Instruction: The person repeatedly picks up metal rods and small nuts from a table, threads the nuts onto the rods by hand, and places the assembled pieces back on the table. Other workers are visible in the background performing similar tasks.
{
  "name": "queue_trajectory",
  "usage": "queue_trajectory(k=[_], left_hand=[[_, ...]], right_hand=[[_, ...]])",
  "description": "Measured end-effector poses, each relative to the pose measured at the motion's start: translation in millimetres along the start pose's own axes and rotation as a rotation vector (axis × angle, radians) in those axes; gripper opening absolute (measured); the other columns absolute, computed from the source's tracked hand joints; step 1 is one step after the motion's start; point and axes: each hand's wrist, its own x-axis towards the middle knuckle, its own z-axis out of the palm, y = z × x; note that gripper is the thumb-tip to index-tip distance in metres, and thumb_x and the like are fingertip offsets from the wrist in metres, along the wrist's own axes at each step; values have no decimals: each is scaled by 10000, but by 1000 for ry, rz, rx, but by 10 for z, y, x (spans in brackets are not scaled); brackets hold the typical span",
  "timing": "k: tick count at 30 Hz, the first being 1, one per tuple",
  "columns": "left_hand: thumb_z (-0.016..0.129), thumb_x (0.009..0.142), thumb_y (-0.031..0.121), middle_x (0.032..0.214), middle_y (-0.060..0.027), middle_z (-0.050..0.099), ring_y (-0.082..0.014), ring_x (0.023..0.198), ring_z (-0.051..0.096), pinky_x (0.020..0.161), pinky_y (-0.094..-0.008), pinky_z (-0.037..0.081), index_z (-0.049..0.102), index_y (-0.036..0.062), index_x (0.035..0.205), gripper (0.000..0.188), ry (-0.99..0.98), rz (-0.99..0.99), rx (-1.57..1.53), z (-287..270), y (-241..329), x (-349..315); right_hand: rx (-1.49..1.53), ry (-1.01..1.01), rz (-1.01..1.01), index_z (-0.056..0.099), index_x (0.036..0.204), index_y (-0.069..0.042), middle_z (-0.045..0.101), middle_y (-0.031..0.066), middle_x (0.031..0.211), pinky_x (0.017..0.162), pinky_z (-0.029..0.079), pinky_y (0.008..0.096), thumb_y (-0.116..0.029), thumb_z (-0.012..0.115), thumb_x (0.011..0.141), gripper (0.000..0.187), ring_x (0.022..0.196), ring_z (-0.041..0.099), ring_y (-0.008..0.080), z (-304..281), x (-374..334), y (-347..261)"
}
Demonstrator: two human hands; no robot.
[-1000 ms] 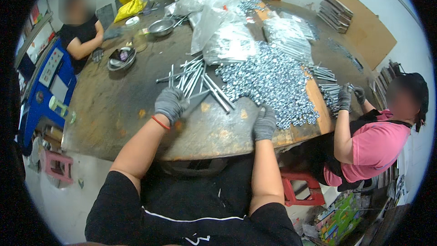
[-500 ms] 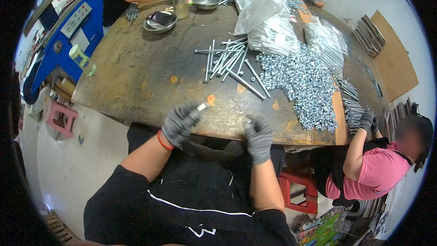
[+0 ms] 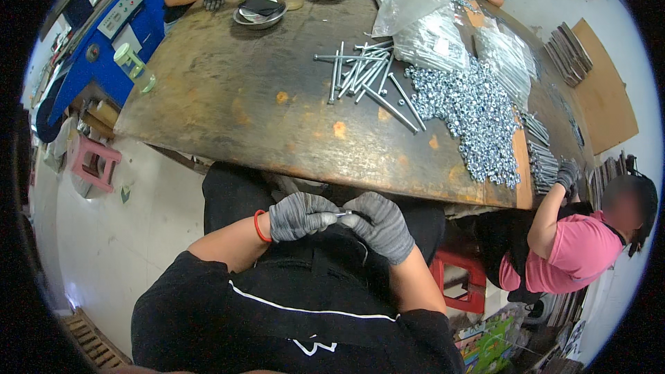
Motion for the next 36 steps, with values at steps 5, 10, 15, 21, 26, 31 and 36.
queue_trajectory(k=[5,10,15,21,26,31,36], left_hand=[[586,880,223,928,-111,677,-194,878,630,787,-314,488,631,14,1032,262,204,310,318,194,-21,56],[519,891,125,1048,-107,630,-251,1010,587,836,-349,484,604,93,1113,240,270,509,406,231,-48,118],[578,903,260,727,40,576,-52,613,518,574,-203,465,627,42,976,235,614,115,-537,-343,-218,287],[614,869,271,886,-92,671,-220,845,637,753,-326,491,640,46,1053,292,20,209,194,4,-354,250],[532,890,356,1139,-122,609,-321,1034,555,927,-402,418,619,106,1114,347,-110,34,1040,66,-1012,1046],[388,924,378,1438,-103,346,-287,1300,339,1063,-387,284,404,157,1362,490,250,-37,820,126,-2205,1597],[480,900,328,1330,-154,473,-315,1234,435,1038,-368,336,410,91,1351,515,-362,-396,780,291,-1511,1405]], right_hand=[[-119,269,58,580,727,-39,547,106,651,557,410,355,-397,562,879,389,594,536,244,202,-45,149],[727,403,155,544,1175,-29,470,173,1213,929,373,350,-544,361,927,600,1118,459,226,595,142,54],[164,47,-329,491,1296,-70,304,189,1430,1079,233,450,-393,564,886,527,1334,292,336,413,76,-401],[40,430,73,578,1143,-33,565,111,1080,802,481,304,-129,662,829,339,935,579,193,394,-166,333],[27,564,207,605,1034,1,611,88,899,746,487,269,-94,618,852,206,797,601,158,171,-333,648],[-150,666,430,582,1084,17,631,114,879,759,488,276,-126,604,867,260,804,609,158,-233,-207,906],[-564,689,687,523,1216,-38,623,161,1101,859,475,365,-223,620,838,432,971,616,277,-971,-114,1781]])
